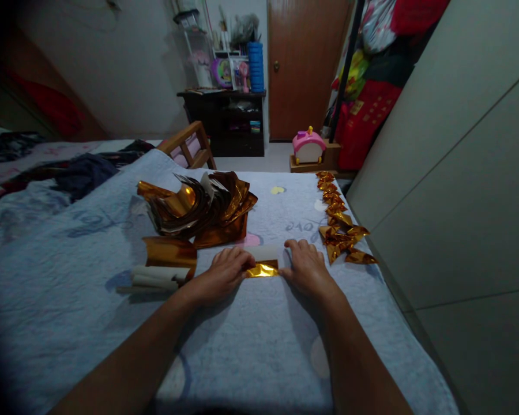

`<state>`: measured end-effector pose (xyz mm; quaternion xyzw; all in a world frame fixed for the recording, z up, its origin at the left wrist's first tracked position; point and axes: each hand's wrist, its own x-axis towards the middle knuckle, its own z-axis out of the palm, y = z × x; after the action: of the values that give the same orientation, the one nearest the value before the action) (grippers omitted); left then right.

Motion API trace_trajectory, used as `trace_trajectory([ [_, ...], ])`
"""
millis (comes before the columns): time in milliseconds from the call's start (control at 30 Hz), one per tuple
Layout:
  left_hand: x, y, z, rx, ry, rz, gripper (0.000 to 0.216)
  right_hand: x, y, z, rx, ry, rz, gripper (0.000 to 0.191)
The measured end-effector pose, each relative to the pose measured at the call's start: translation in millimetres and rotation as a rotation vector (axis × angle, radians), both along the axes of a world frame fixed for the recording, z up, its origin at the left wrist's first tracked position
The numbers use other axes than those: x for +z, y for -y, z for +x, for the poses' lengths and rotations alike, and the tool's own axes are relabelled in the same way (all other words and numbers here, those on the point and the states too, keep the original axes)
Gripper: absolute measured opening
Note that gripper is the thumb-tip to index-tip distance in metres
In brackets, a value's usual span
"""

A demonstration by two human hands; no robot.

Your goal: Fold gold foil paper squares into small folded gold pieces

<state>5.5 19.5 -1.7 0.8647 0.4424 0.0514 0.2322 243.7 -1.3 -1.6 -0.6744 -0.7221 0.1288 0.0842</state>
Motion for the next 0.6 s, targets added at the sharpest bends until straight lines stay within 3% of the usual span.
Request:
trace_trajectory([
  [167,-0.7,0.8,0.6,0.007,0.011,0.015,0.025,-6.6,-0.6,-4.4,0.011,-0.061,0.083,0.019],
  [367,-0.7,1.9,3.6,0.04,0.036,0.039,0.021,-14.5,0.2,-22.7,-0.031,-0.004,0.165,0.02],
  [600,4.8,3.6,7.0,0.076,0.072,0.035,0.015,-13.9,-1.6,-25.5,-0.101,-0.193,0.131,0.01],
])
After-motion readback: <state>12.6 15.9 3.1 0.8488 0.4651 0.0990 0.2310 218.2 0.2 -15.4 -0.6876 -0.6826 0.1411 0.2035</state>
